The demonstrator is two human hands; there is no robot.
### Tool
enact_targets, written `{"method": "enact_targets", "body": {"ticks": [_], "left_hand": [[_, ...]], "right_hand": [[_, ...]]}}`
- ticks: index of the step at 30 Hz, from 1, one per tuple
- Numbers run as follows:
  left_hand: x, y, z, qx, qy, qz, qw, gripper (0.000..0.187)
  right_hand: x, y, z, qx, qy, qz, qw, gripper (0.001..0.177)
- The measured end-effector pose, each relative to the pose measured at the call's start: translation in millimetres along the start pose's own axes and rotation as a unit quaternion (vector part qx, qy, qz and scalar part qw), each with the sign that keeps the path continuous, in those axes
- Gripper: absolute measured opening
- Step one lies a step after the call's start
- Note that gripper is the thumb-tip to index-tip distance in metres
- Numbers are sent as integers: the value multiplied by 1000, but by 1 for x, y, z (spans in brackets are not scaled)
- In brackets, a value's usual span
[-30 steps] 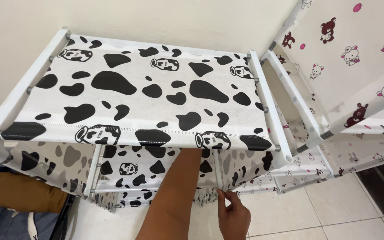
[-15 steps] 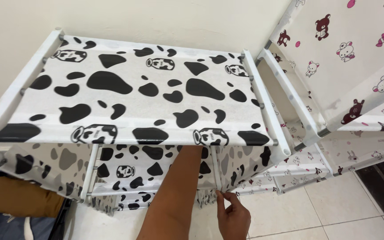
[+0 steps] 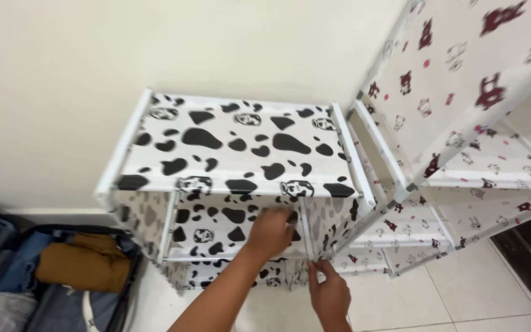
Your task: The person adjusts a small three-tiered fabric storage unit with a cow print pattern, then moves to a wooden table to wipe several metal rods with a cloth. The person handles the rods one at a time, cleaning them and placing them back on the table.
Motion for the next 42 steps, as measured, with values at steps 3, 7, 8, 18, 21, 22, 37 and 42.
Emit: {"method": "enact_targets", "body": {"ticks": [3, 7, 8, 18, 21, 22, 37, 42], "left_hand": [[-44, -37, -82, 132, -100, -33, 986, 32], [-55, -56, -216, 97, -104, -120, 983, 27], [-40, -60, -248, 76, -82, -192, 975, 25], [55, -2, -352, 1, 209, -188, 960, 93], [93, -3, -324, 65, 119, -278, 951, 87], [97, 3, -320, 67, 138, -253, 955, 84], [67, 15, -293, 103, 163, -238, 952, 117], [77, 19, -289, 79, 156, -244, 954, 120]], "right_hand": [[-5, 4, 7, 27, 6, -7, 1000, 36], [-10, 22, -17, 210, -66, -12, 976, 38], [-9, 23, -34, 296, -44, 3, 954, 35], [283, 57, -238, 4, 32, -380, 925, 58], [303, 79, -195, 89, -84, -322, 939, 74], [294, 89, -181, 114, -127, -262, 950, 80], [274, 125, -153, 184, -8, -243, 952, 91], [261, 142, -148, 201, 46, -211, 955, 84]]}}
Point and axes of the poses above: each hand's wrist, its own y-axis towards the middle knuckle, its own z-axis out of the palm, x = y × z, the point moved 8 cm from there along y, towards the middle knuckle, and after that the axes turned 9 degrees about z, right-handed, at the moved point
